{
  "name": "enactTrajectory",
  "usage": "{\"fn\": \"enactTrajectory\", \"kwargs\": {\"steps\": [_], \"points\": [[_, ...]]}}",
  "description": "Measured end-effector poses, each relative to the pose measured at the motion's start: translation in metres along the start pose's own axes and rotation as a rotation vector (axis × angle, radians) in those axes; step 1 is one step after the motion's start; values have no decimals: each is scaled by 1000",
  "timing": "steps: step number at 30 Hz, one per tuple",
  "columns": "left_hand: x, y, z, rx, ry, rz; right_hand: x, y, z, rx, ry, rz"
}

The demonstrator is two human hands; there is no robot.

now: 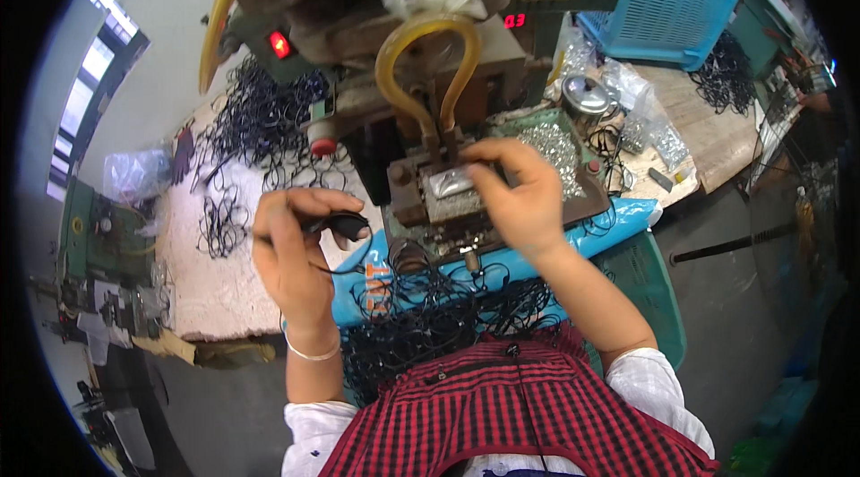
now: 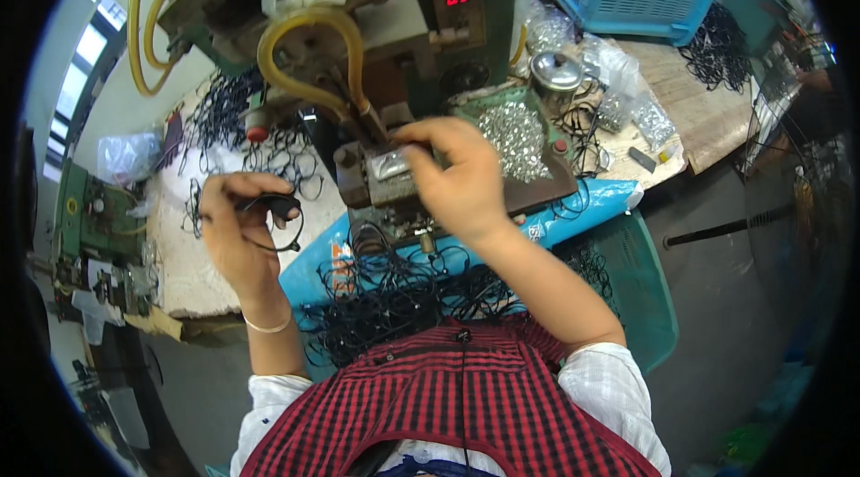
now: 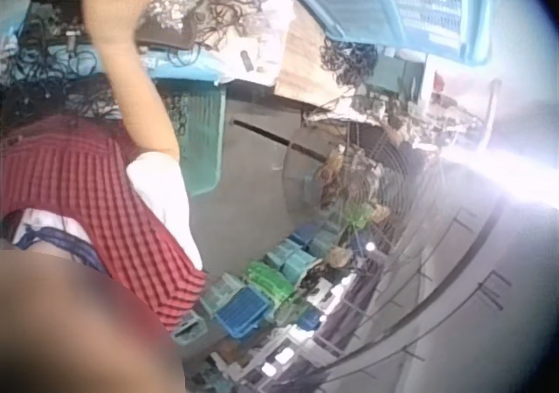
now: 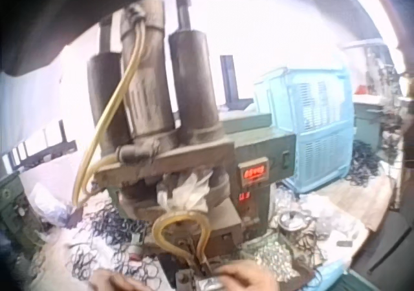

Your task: The person repeatedly picks up black wire loops and small metal parts, places them into a press machine, and removes the assembled components. The person handles the items one at a time and deposits the finished pieces into a blue bin.

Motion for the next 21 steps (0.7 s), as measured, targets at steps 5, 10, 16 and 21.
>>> {"fn": "enactTrajectory", "kwargs": {"steps": [5,10,16,21], "points": [[-45,33,2,-319,395,60,7,23,3,-418,216,55],[-47,39,1,-190,376,146,6,24,-3,-644,344,67],[-6,43,9,201,66,-88,17,-7,-35,-371,289,-201],[40,61,-23,463,-776,-597,57,-101,34,909,287,-19]]}}
Point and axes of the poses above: each hand's wrist, its own x-axis away from the middle knuckle, its own y-axis out of the palm, z = x × y, the point moved 1 cm from there along -x, towards the middle knuckle, and after that the axes turned 6 degrees about -x, right-handed, at the moved point
